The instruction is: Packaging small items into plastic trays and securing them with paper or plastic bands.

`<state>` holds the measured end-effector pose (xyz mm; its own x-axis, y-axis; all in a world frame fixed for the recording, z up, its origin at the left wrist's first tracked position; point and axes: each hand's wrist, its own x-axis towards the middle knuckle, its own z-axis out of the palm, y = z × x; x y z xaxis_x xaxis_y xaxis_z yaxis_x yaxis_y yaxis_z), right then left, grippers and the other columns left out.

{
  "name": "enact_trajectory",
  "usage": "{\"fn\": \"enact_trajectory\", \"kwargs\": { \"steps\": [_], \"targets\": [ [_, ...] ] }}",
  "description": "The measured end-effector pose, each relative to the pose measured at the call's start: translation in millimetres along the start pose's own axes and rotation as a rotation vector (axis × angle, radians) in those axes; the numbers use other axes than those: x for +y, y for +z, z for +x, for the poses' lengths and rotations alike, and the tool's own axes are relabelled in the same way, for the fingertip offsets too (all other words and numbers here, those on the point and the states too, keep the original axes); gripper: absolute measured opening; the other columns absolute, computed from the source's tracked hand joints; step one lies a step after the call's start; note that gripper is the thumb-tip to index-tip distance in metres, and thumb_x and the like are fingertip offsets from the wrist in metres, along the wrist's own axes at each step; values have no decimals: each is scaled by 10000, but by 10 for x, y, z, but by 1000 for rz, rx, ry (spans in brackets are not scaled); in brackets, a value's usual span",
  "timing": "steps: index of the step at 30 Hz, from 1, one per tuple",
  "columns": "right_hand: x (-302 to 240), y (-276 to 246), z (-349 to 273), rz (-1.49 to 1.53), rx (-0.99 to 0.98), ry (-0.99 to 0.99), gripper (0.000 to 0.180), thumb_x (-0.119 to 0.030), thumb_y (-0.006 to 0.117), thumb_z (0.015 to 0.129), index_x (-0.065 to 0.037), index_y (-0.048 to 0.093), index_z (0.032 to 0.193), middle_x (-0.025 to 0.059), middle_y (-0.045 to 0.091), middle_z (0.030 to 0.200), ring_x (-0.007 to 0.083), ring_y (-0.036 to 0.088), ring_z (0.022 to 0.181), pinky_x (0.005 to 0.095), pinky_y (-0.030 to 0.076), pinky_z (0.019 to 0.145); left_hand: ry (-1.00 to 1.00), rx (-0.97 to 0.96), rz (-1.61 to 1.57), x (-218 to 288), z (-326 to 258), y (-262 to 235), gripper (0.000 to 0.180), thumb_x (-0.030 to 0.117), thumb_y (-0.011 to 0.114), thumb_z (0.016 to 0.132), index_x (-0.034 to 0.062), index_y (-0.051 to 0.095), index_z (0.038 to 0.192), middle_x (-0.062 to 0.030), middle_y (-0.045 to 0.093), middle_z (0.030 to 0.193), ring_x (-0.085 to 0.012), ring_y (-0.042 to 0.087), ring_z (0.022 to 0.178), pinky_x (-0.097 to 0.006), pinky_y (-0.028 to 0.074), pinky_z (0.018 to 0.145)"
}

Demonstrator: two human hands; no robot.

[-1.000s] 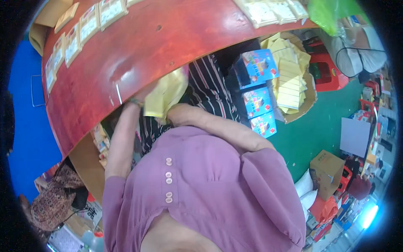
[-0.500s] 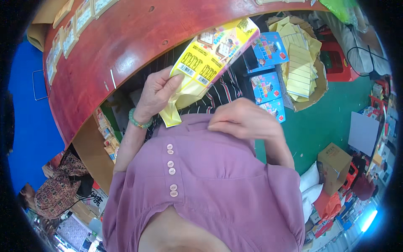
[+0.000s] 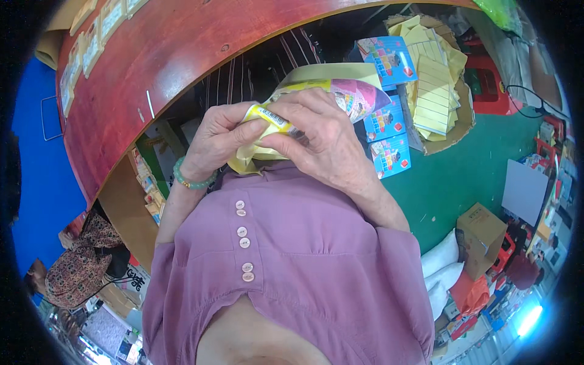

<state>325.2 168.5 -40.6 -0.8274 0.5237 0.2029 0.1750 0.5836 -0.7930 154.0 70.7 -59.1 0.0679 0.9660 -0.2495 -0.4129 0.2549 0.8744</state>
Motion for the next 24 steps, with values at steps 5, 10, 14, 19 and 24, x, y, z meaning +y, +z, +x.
{"fn": "enact_trajectory", "kwargs": {
  "steps": [5,10,14,19,24],
  "targets": [
    [-29,104,-8,-10,81,8,386,-141,756,723,-20,645,1072,122,609,1059,259,569,980,347,461,824,132,69,97,-54,-18,-26,209,106,574,913,-33,639,1055,-18,634,907,-52,560,831,-202,462,714],
    [-129,101,-64,-157,243,57,369,-102,773,693,-35,658,1037,92,585,972,227,535,901,328,438,789,224,100,210,-43,-31,36,189,72,581,899,-42,645,1035,-30,633,883,-52,559,810,-203,460,686],
    [-140,100,-39,-234,238,-16,319,-55,778,671,-62,672,971,46,602,878,186,537,832,298,422,720,280,109,212,-70,-30,17,172,52,577,889,-45,652,1010,-32,617,821,-55,550,741,-208,446,637],
    [-151,165,-36,-122,265,24,269,-29,762,678,-55,686,935,40,622,835,181,542,802,288,423,701,366,138,361,-94,-53,2,159,31,579,869,-45,651,989,-44,592,770,-74,543,690,-219,434,608],
    [-179,199,-3,-110,256,28,244,-6,745,689,-48,695,924,45,629,828,178,547,779,282,430,688,393,187,372,-84,-88,7,157,19,575,860,-53,644,981,-59,592,769,-95,554,689,-231,445,615]
  ]
}}
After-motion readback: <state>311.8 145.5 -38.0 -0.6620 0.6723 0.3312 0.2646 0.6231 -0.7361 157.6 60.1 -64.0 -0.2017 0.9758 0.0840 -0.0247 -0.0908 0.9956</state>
